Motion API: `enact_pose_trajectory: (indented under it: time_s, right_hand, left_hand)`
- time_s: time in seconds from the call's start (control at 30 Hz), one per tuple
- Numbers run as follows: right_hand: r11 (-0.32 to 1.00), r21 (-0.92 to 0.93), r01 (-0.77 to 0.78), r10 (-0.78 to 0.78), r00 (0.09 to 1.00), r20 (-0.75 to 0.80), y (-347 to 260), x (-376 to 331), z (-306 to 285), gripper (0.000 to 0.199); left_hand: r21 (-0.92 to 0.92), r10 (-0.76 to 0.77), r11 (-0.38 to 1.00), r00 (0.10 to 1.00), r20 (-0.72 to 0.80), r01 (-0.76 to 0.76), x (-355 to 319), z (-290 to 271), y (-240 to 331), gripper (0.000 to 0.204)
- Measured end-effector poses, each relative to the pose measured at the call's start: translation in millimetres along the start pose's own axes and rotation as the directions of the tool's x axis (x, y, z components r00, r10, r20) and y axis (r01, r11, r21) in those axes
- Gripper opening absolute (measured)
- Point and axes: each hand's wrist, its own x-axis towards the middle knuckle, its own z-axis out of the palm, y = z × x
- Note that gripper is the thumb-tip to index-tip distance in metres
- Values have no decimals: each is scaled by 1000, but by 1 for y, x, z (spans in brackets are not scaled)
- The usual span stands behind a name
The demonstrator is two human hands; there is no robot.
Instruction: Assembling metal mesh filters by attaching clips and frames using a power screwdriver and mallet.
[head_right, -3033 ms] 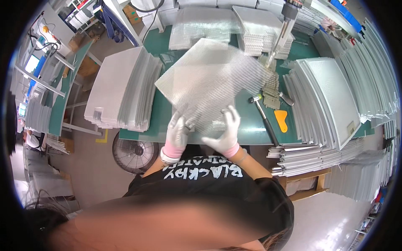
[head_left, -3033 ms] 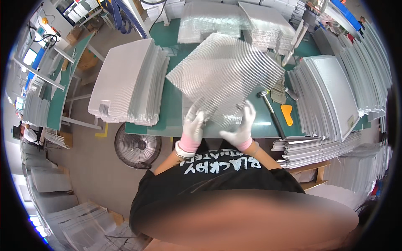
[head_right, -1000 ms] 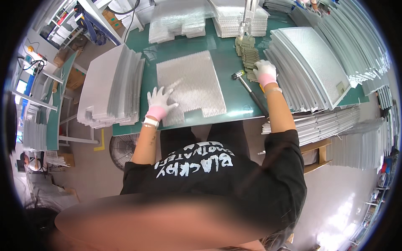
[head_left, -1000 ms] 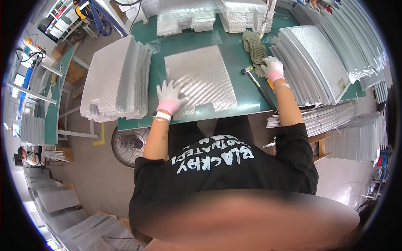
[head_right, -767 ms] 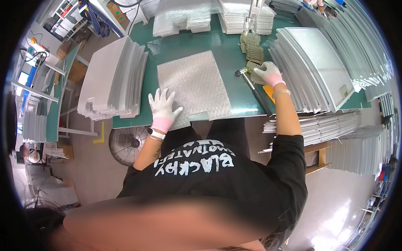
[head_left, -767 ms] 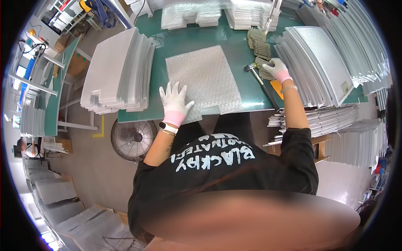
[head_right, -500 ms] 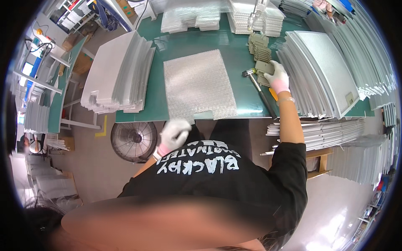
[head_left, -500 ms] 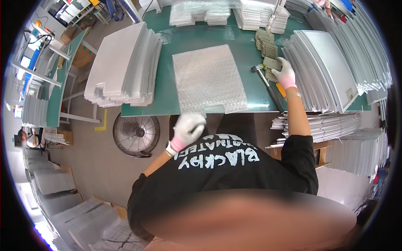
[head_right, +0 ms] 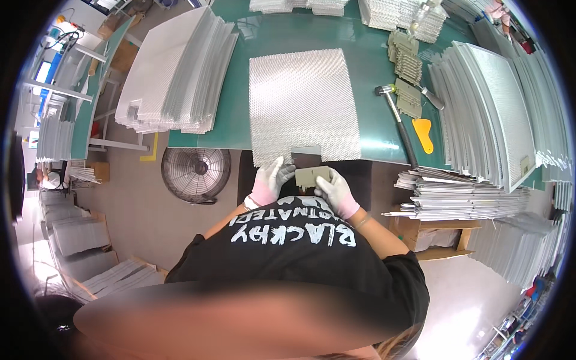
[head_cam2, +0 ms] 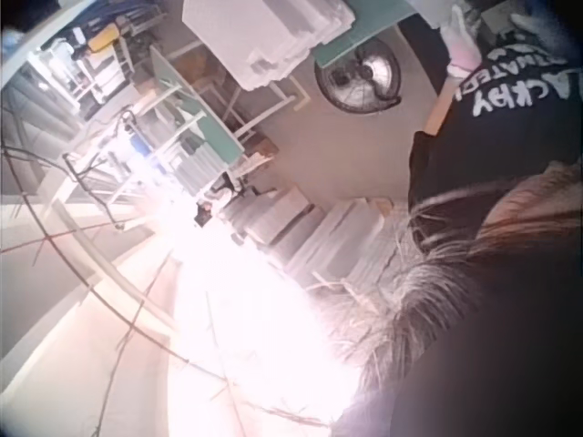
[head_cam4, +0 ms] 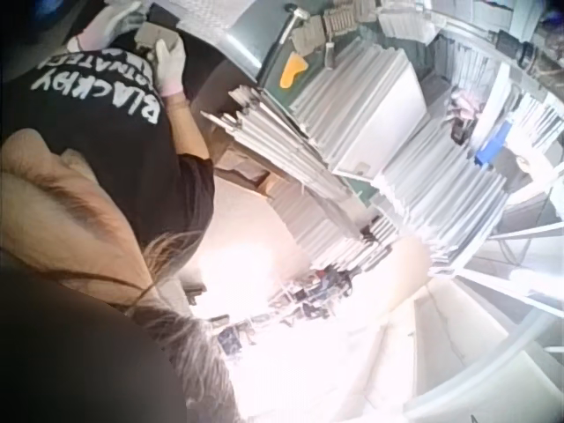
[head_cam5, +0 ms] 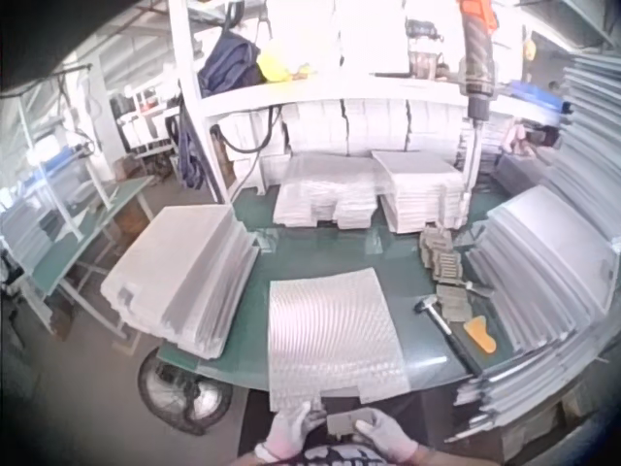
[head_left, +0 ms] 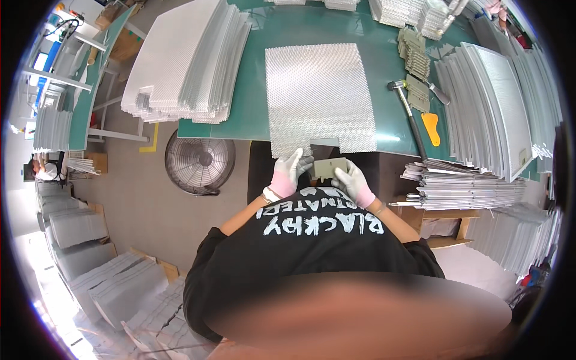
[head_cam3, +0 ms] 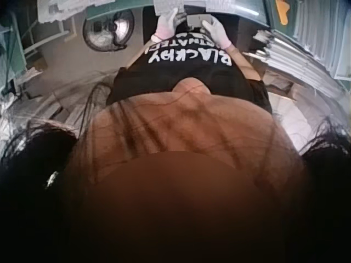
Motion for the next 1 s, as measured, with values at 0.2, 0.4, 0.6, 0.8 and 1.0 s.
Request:
enact_pose_trajectory:
  time_s: [0.2, 0.4, 0.6, 0.8, 1.0]
  right_hand:
    - [988, 152, 22, -15, 999, -44, 16, 24, -1, 21]
    - [981, -143, 134, -151, 982, -114, 4, 17, 8, 19]
    - [951, -281, 127, -169, 977, -127, -6, 12, 18, 20]
    - [916, -377, 137, -197, 973, -123, 7, 21, 9, 19]
    - [980, -143, 137, -170, 952, -253, 9, 15, 16, 18]
  left_hand:
    - [-145, -58, 988, 998, 11, 59, -9, 0, -11, 26]
    - [-174, -64, 983, 997, -53, 54, -3, -4, -18, 27]
    - [-137, -99, 986, 995, -20, 96, -7, -2, -15, 30]
    - [-102, -123, 986, 991, 61, 128, 1, -10, -22, 33]
    - [-74, -138, 988, 990, -36, 135, 9, -14, -28, 31]
